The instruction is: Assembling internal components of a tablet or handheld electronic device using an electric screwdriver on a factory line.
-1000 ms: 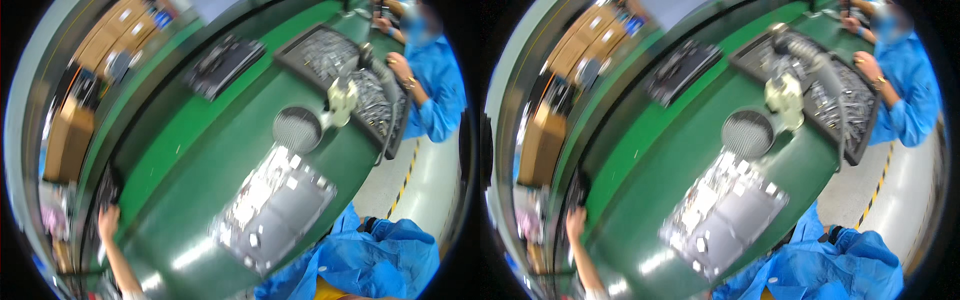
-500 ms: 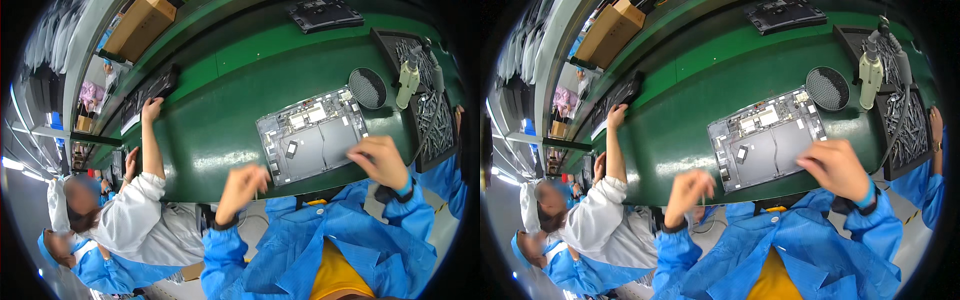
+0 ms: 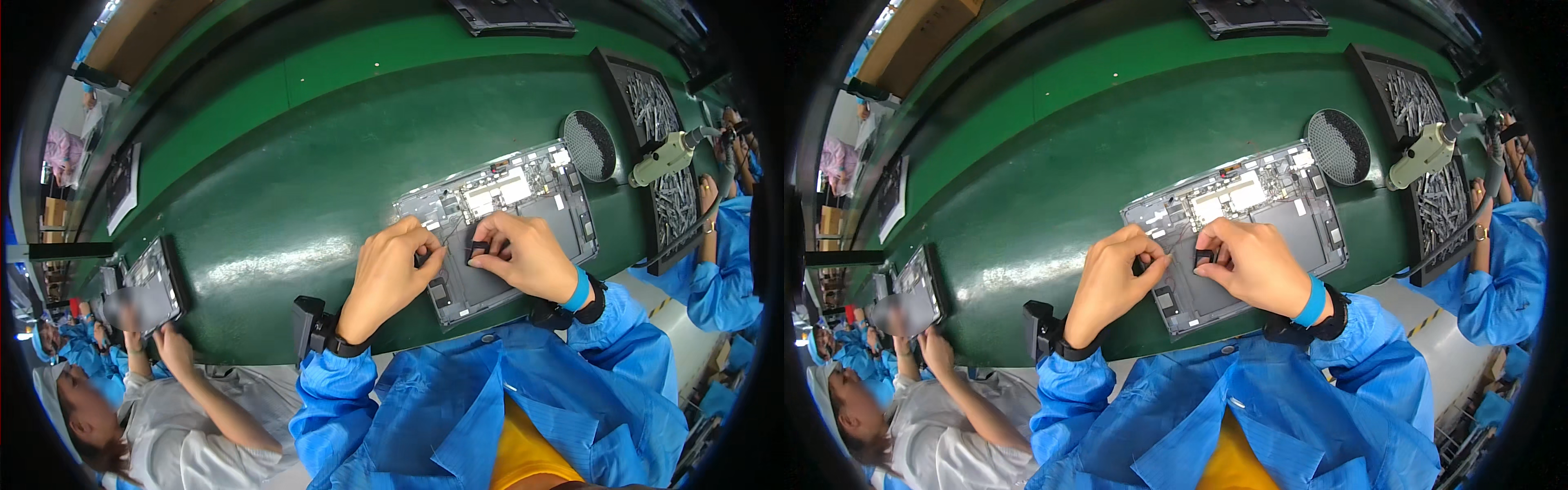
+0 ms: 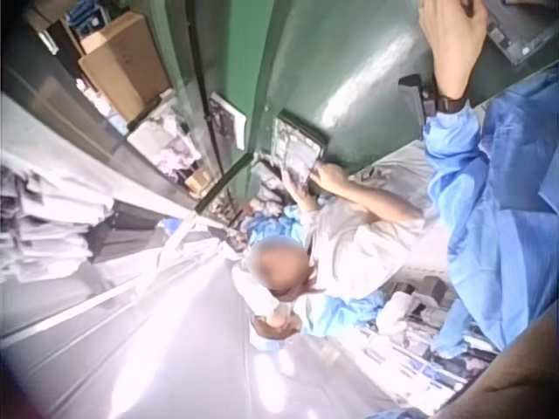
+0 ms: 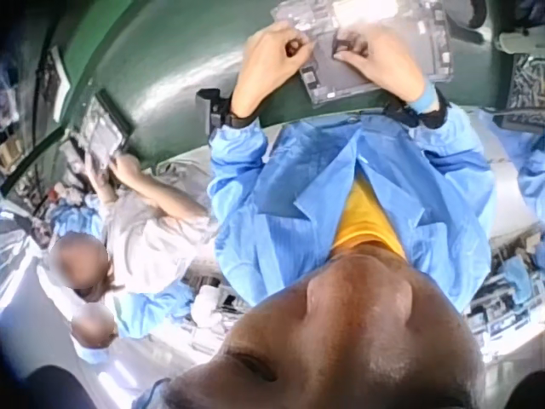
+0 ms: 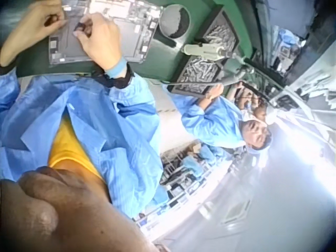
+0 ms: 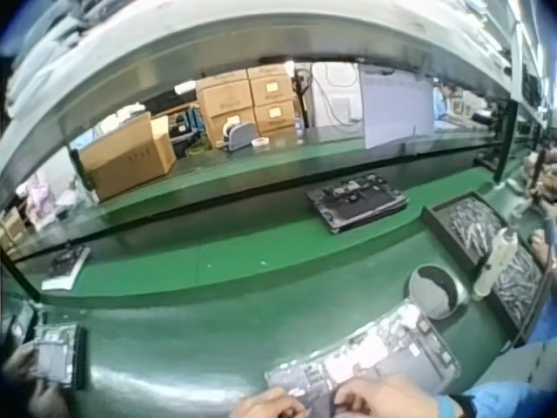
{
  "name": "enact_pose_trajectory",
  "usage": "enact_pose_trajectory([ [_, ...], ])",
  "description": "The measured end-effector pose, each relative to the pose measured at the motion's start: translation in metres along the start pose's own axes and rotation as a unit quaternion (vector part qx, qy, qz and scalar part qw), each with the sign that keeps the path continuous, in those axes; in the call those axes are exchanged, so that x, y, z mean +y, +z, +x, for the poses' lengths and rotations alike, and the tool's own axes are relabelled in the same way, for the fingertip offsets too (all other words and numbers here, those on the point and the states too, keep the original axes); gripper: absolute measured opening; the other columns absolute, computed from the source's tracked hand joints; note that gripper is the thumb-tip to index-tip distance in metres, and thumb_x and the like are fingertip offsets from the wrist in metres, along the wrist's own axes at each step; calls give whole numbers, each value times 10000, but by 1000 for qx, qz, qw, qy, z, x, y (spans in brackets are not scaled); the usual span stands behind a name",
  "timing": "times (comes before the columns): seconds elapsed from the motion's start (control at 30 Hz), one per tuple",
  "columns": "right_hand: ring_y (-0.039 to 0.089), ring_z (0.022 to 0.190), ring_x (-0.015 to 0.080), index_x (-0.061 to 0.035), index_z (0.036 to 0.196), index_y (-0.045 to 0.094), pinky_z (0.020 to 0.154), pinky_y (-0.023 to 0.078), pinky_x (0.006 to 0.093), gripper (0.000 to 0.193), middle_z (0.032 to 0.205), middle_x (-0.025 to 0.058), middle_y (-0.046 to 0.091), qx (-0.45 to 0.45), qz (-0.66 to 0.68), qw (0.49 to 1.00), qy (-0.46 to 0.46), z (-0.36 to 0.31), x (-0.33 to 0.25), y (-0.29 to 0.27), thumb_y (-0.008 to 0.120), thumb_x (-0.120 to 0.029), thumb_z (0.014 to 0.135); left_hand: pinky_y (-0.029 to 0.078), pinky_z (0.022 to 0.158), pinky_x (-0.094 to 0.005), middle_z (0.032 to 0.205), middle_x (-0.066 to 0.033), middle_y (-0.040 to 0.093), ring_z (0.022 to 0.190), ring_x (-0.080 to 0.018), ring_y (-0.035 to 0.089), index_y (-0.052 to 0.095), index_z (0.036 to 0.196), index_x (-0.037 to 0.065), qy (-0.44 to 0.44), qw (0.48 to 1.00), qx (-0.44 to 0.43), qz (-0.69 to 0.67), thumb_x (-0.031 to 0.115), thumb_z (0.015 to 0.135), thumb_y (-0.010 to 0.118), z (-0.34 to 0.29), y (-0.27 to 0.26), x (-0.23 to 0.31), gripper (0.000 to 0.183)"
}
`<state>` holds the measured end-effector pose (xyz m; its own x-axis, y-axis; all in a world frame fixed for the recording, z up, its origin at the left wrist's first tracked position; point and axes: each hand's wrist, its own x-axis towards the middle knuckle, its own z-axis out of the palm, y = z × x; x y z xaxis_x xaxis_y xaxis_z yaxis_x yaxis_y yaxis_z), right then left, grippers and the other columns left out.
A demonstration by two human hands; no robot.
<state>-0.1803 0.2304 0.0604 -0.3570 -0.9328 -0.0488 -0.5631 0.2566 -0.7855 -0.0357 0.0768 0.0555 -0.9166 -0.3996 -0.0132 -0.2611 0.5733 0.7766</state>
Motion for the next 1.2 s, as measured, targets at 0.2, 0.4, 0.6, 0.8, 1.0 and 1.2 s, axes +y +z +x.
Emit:
enact_pose_trajectory([
  [0.2, 607, 631, 76, 63, 950, 593, 565, 509, 224, 217, 738, 57, 643, -14, 338, 924, 179, 20, -16, -9, 690, -54, 795, 428, 555, -306, 745, -79, 561, 611, -212, 546, 628, 869, 16, 44, 998, 47, -2, 95, 670, 749, -3, 2, -7, 246],
  [0.4, 592, 541, 75, 83, 901, 613, 480, 491, 199, 165, 708, 82, 656, -48, 276, 946, 160, 49, -31, -6, 651, -56, 821, 418, 515, -284, 798, -49, 534, 583, -180, 486, 568, 1093, 75, 76, 992, 98, 6, 118, 594, 807, -5, -9, 9, 556],
  [0.6, 599, 548, 86, 52, 938, 642, 468, 491, 202, 180, 739, 83, 657, -69, 320, 933, 150, 59, -16, -1, 635, -101, 844, 426, 486, -262, 697, -67, 597, 563, -147, 543, 659, 958, 24, 18, 988, 142, 59, 26, 787, 653, -9, -1, 0, 172],
  [0.8, 621, 532, 127, 90, 931, 625, 450, 508, 233, 190, 761, 117, 658, -134, 316, 932, 117, 65, -10, 3, 629, -65, 822, 429, 459, -184, 803, -70, 646, 668, -82, 585, 645, 1035, -24, -193, 934, 175, -244, 35, 829, 636, -10, 2, 1, 214],
  [1.0, 630, 537, 127, 88, 896, 637, 447, 494, 216, 174, 736, 117, 661, -121, 386, 905, 130, 71, -4, 5, 644, -56, 799, 404, 451, -206, 813, -61, 599, 603, -75, 525, 633, 1081, 14, -80, 978, 177, -81, 56, 775, 700, -16, 0, -14, 316],
  [1.2, 623, 526, 139, 86, 943, 630, 488, 497, 246, 219, 671, 128, 664, -138, 143, 980, 29, 67, -13, 6, 606, 8, 740, 430, 447, -163, 879, -39, 500, 627, -48, 502, 397, 1334, 52, -125, 982, 68, -122, -23, 675, 755, -20, 0, -15, 754],
])
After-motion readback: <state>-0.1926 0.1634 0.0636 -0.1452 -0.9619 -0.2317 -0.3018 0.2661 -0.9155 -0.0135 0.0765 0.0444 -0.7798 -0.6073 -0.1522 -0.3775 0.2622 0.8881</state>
